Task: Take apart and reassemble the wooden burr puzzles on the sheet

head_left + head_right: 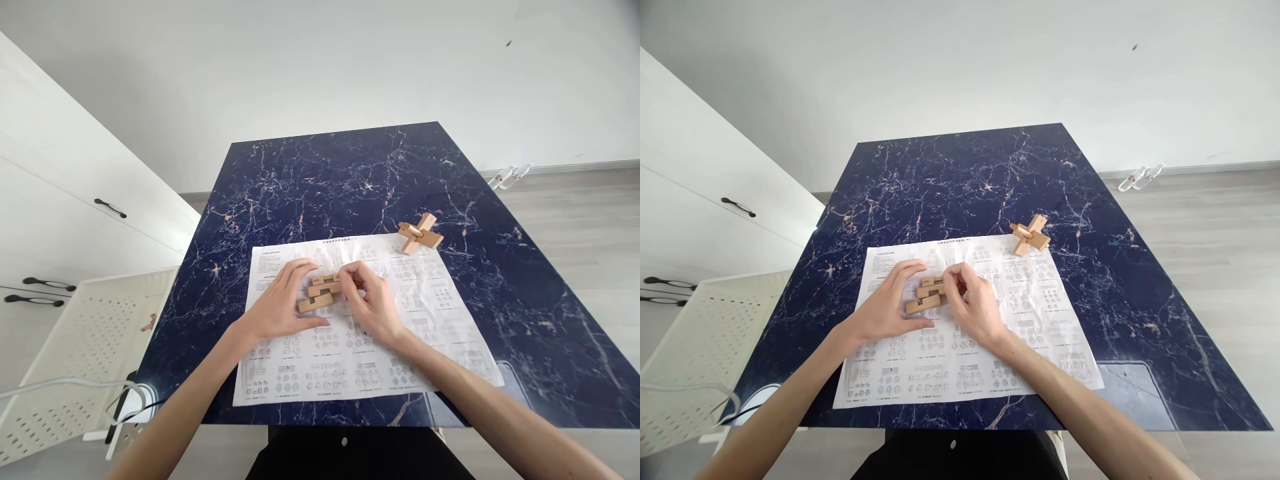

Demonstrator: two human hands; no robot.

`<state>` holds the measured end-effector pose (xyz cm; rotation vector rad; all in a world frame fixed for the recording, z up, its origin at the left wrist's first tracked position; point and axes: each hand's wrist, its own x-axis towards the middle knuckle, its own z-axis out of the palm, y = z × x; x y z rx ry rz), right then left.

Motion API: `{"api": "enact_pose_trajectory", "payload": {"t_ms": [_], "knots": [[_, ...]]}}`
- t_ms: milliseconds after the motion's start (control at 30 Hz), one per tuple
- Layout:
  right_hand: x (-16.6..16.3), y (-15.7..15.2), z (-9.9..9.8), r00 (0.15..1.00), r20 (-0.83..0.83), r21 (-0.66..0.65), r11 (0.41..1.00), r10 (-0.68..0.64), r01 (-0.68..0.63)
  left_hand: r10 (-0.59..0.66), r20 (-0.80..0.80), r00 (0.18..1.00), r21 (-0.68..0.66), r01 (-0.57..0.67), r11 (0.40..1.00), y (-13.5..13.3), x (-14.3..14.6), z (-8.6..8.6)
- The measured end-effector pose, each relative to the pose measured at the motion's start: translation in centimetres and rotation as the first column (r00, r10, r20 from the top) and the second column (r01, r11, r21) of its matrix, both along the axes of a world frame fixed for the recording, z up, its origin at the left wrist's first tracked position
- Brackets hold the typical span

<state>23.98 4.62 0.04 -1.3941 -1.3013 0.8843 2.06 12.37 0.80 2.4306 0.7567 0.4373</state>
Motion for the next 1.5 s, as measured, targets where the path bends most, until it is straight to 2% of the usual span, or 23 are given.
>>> {"api": "enact_pose_trajectory", "payload": {"t_ms": [133,267,400,633,833,1100,1400,1500], "knots": [[0.4,0.3,-0.3,0.993,0.113,0.065,0.998,-0.012,0.005,0.012,0.102,0.995,-0.008,-0.011,1.0,0.6,-1.4,0.1],[0.7,0.8,-0.7,0.966,0.259,0.163,0.986,-0.008,-0.035,-0.008,0.064,0.998,0.047,0.005,0.999,0.5,-1.6,0.4],[0.9,1.1,-1.3,0.943,0.331,0.153,0.984,0.041,-0.097,-0.038,0.032,0.999,0.125,0.033,0.992,0.4,-1.5,0.5],[2.0,1.4,-1.6,0.885,0.451,0.136,0.97,0.119,-0.2,-0.024,0.025,0.999,0.166,0.019,0.986,0.5,-1.5,0.4],[2.8,1.9,-1.4,0.885,0.432,0.097,0.967,0.172,-0.235,-0.075,-0.039,0.996,0.234,0.082,0.969,0.5,-1.5,0.3],[3.9,2.5,-1.4,0.887,0.377,0.034,0.954,0.265,-0.299,-0.083,-0.035,0.996,0.275,0.089,0.957,0.8,-1.7,0.2],[3.7,2.6,-1.5,0.899,0.366,0.069,0.956,0.242,-0.286,-0.095,-0.023,0.995,0.303,0.097,0.948,0.8,-1.8,0.1],[4.2,2.6,-1.3,0.885,0.378,0.06,0.946,0.272,-0.317,-0.095,-0.023,0.995,0.307,0.097,0.947,0.8,-1.8,0.1]]}}
